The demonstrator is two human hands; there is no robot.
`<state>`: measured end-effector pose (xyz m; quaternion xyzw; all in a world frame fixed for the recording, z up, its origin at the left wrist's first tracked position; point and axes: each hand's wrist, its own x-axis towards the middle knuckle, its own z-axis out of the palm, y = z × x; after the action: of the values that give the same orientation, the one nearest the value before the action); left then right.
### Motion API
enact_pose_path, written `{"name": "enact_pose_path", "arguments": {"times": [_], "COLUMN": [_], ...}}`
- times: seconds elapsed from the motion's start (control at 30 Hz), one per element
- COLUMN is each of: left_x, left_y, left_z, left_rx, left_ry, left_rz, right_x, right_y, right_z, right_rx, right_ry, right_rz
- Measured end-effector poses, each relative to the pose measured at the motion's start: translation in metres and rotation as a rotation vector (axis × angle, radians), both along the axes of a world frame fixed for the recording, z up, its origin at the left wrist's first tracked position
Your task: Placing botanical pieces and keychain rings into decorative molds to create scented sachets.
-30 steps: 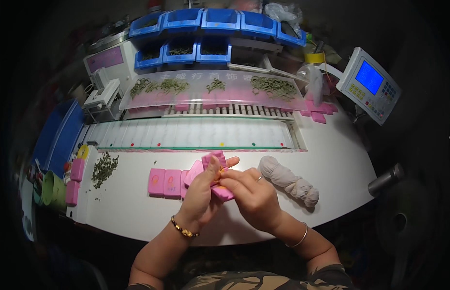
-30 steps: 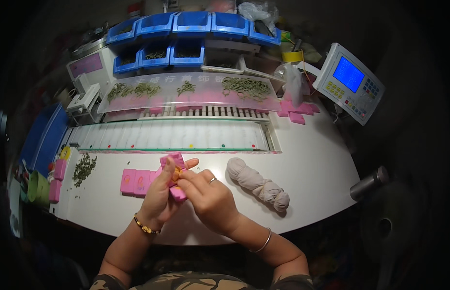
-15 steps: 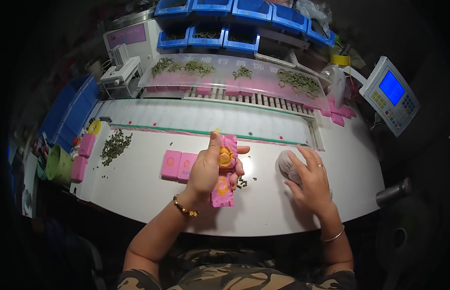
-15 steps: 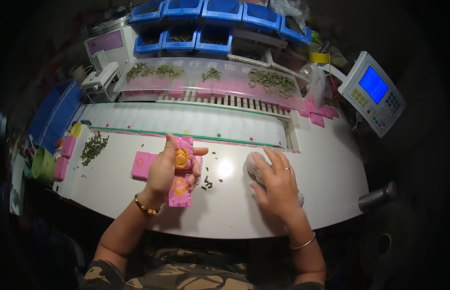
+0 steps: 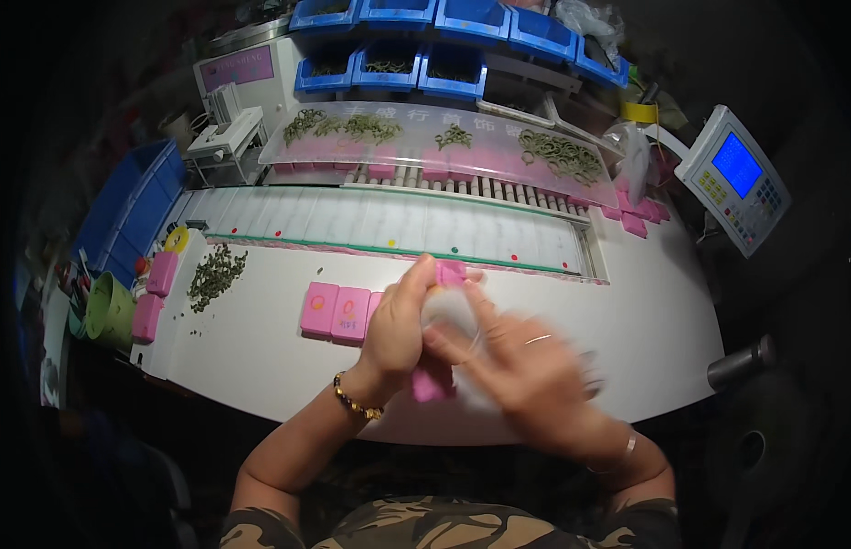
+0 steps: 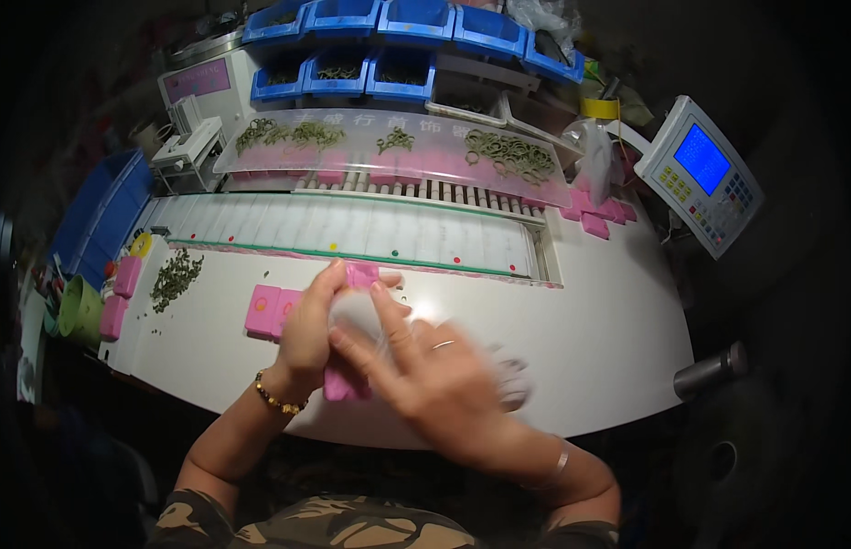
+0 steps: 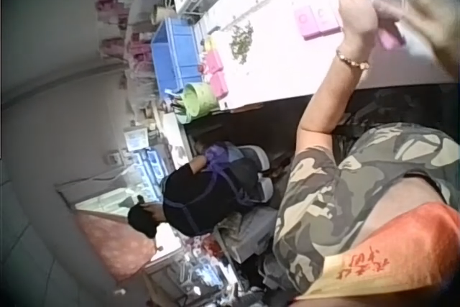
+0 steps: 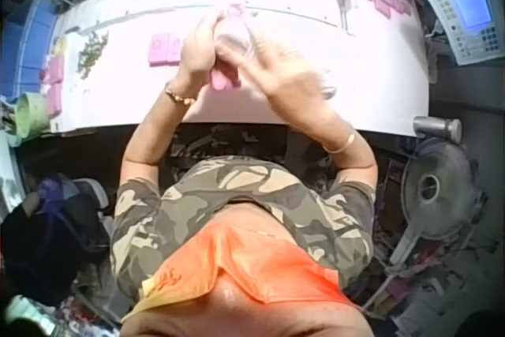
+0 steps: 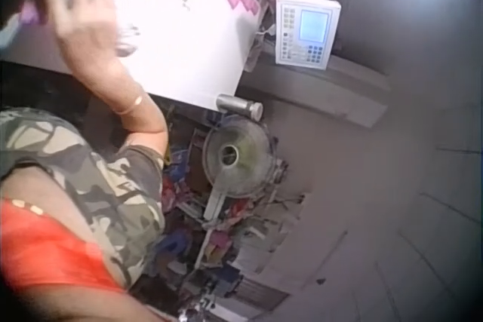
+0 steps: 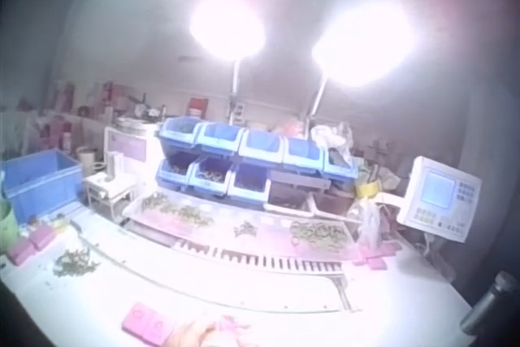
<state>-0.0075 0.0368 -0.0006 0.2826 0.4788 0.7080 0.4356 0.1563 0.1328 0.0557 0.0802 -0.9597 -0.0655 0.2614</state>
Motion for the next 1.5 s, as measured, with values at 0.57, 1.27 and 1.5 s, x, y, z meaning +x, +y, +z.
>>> {"name": "enact_pose_path", "arguments": {"times": [0.57,1.27,1.5], "left_x": [0.007,0.011,0.044], "left_y": [-0.010,-0.017,-0.011], "left_z": [0.011,-0.002,-0.011], "left_rx": [0.207,0.133,0.140], "left_ry": [0.190,-0.120,-0.114], "left_rz": [0.170,0.284,0.227], "right_x": [-0.001,0.026,-0.020], "right_y": [-0.014,0.045,0.003], "right_z": [-0.019,-0.048,-0.050], "right_rx": [-0.125,0.017,-1.473], "right_ry": [-0.042,-0.297,-0.058], "right_rz": [0.008,-0.496,0.012]}}
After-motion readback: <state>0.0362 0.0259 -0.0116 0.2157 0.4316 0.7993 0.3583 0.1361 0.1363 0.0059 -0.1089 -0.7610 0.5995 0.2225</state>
